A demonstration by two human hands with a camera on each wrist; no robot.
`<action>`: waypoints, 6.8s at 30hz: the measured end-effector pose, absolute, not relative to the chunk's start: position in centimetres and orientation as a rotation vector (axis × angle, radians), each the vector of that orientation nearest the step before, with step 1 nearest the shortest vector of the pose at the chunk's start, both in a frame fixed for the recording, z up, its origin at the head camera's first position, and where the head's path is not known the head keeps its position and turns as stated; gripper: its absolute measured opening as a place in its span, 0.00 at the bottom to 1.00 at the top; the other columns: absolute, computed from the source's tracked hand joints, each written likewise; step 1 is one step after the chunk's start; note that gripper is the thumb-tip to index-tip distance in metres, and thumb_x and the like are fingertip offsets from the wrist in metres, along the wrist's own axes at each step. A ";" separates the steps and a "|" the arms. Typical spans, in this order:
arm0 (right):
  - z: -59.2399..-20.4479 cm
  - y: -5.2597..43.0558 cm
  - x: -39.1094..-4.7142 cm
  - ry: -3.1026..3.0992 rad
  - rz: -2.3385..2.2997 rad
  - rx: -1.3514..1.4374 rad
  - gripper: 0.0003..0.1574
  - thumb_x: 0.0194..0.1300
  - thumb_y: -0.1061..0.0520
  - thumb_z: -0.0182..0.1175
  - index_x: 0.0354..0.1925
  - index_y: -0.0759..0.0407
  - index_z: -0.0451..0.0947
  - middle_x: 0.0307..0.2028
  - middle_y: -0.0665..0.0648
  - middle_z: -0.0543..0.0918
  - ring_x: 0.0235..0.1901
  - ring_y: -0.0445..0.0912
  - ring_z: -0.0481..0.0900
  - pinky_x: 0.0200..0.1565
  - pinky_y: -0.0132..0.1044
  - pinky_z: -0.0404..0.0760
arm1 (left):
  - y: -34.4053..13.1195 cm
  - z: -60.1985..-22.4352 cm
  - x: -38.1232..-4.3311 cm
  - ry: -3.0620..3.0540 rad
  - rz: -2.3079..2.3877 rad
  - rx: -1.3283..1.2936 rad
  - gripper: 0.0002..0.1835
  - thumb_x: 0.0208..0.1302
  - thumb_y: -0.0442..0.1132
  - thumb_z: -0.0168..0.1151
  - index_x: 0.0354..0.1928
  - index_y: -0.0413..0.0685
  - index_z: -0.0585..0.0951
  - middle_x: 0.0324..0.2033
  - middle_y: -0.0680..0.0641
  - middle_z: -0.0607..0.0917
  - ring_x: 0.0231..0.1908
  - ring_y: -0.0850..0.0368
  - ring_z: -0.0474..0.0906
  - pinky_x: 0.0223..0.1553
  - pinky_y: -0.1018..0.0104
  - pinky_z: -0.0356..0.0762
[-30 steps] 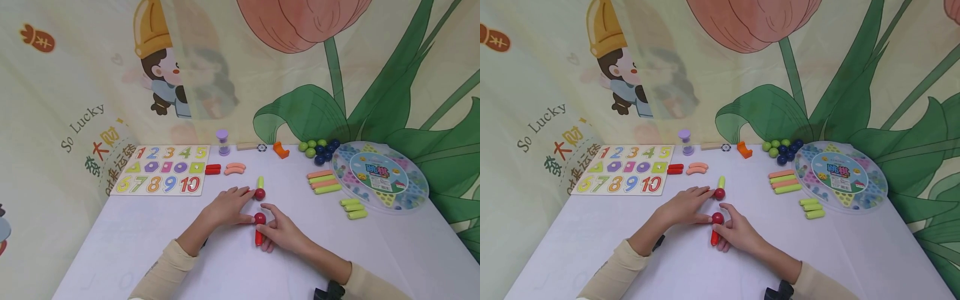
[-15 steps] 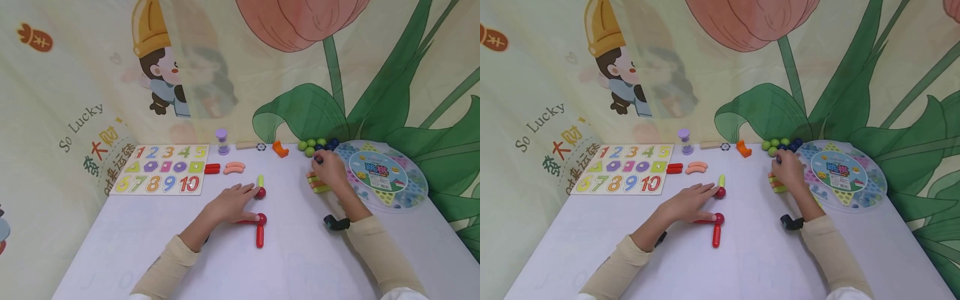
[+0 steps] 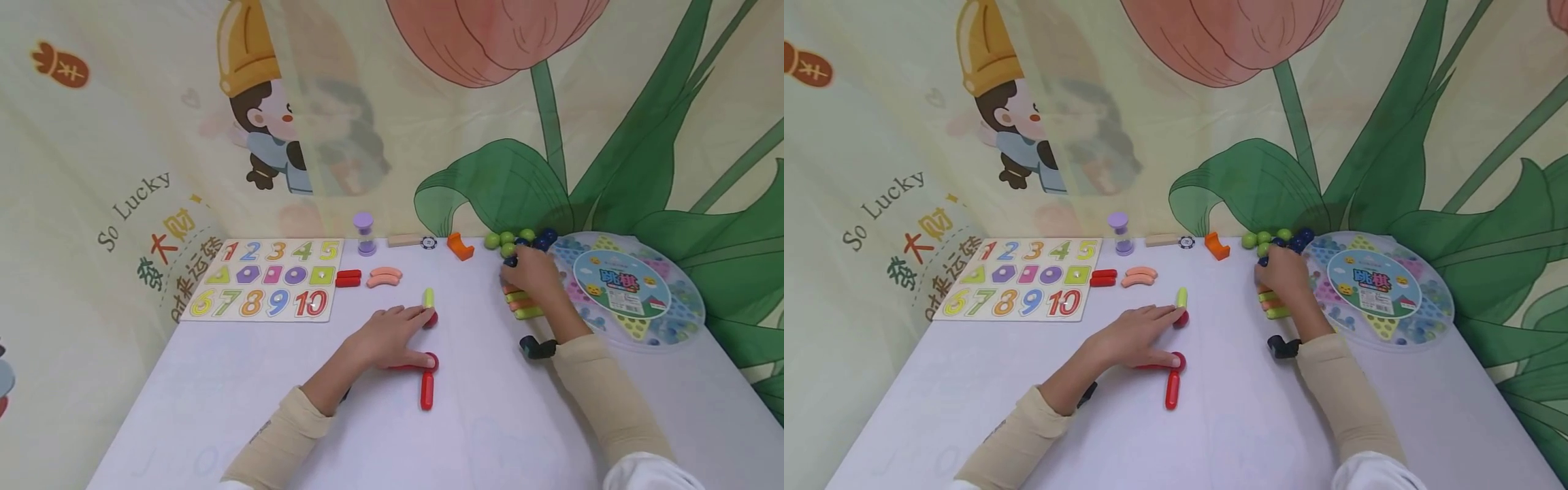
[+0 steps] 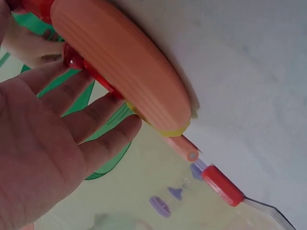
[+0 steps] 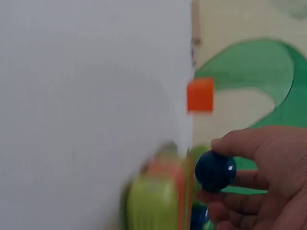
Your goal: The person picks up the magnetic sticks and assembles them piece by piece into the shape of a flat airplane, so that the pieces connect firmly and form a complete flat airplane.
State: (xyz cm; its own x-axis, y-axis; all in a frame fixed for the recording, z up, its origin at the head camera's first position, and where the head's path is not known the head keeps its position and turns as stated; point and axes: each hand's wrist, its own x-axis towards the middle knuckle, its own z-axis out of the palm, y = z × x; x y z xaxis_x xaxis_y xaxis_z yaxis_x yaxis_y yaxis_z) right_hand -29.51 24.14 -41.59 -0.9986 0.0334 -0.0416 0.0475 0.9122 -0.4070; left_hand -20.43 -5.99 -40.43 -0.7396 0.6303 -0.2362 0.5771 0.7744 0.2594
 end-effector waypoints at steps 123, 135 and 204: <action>-42.1 14.2 -14.5 2.309 -0.621 -1.368 0.21 0.53 0.40 0.63 0.46 0.38 0.78 0.46 0.40 0.72 0.46 0.35 0.68 0.46 0.31 0.73 | -11.7 -41.3 -21.2 2.644 0.518 0.767 0.46 0.41 0.61 0.68 0.64 0.52 0.65 0.62 0.51 0.65 0.63 0.52 0.56 0.58 0.51 0.59; -40.2 12.6 -23.4 2.702 -0.787 -1.059 0.13 0.57 0.53 0.63 0.42 0.51 0.81 0.36 0.42 0.78 0.30 0.38 0.73 0.32 0.30 0.75 | -11.5 -41.3 -21.4 2.639 0.503 0.781 0.46 0.44 0.61 0.67 0.66 0.53 0.62 0.64 0.52 0.62 0.63 0.54 0.54 0.58 0.53 0.59; -39.5 4.2 -33.3 2.696 -0.254 -1.176 0.09 0.60 0.60 0.56 0.37 0.51 0.81 0.27 0.47 0.74 0.30 0.42 0.68 0.32 0.29 0.70 | -10.5 -40.9 -20.3 2.657 0.394 0.792 0.50 0.42 0.60 0.68 0.67 0.49 0.60 0.64 0.49 0.62 0.62 0.52 0.57 0.56 0.54 0.64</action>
State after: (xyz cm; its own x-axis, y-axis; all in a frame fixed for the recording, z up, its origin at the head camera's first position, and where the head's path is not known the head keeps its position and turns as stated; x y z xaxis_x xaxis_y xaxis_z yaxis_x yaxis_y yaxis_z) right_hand -33.34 4.16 -39.46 -0.6677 -0.7371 -0.1041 -0.7047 0.6709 -0.2306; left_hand -20.34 -10.55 -40.88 -0.7869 0.5685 -0.2400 0.4743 0.8060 0.3541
